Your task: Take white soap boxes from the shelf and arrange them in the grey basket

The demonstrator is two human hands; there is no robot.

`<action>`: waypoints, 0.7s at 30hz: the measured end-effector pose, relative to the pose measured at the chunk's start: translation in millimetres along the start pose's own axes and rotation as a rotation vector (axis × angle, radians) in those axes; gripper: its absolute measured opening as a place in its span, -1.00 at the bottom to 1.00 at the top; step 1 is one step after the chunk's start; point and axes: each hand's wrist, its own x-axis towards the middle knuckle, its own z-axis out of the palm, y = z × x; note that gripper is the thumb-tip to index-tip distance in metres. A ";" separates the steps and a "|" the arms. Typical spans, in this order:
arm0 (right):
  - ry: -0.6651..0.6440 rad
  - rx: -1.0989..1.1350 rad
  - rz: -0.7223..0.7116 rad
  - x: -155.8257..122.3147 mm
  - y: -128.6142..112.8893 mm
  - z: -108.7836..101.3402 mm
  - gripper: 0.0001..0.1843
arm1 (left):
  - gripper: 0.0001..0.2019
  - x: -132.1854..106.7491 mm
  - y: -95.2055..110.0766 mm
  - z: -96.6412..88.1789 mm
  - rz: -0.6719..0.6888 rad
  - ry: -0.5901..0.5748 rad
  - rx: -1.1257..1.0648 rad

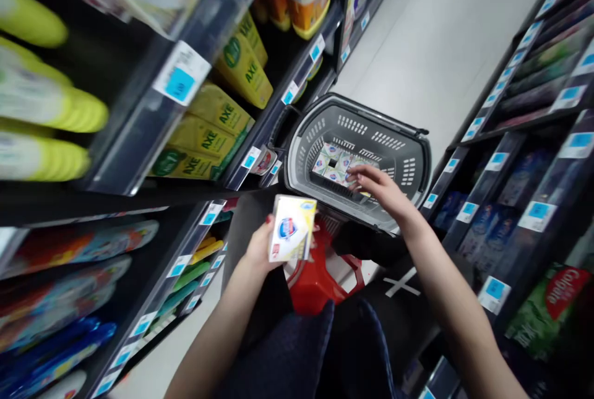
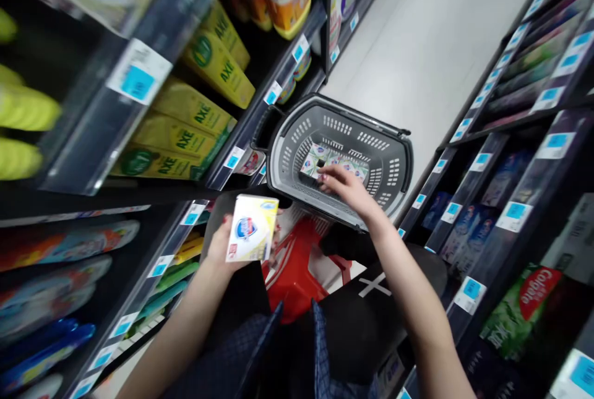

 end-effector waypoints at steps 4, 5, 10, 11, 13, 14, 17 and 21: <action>-0.160 0.049 -0.174 -90.6 -62.7 44.3 -0.46 | -0.28 -11.7 -2.2 51.5 -0.187 -0.417 0.068; -0.164 0.031 -0.195 -107.0 -72.6 53.0 -0.45 | -0.33 -19.9 -3.9 61.2 -0.239 -0.476 0.093; -0.002 0.106 -0.133 -171.5 -102.3 84.4 -0.54 | -0.30 -76.4 -11.9 97.0 -0.318 -0.627 0.248; 0.075 0.151 -0.118 -184.1 -106.3 89.6 -0.54 | -0.25 -89.1 -14.3 102.4 -0.255 -0.624 0.273; 0.238 0.234 -0.125 -209.0 -113.8 100.2 -0.53 | -0.21 -113.4 -21.5 111.5 -0.011 -0.570 0.349; 0.301 0.271 -0.146 -220.5 -117.2 105.6 -0.54 | -0.19 -124.5 -26.4 115.2 0.152 -0.528 0.413; 0.355 0.404 -0.203 -245.9 -124.2 121.6 -0.58 | -0.05 -151.3 -43.3 124.2 0.586 -0.395 0.695; 0.200 0.622 -0.132 -250.2 -117.8 143.1 -0.56 | -0.29 -175.9 -58.4 139.0 1.168 -0.234 1.148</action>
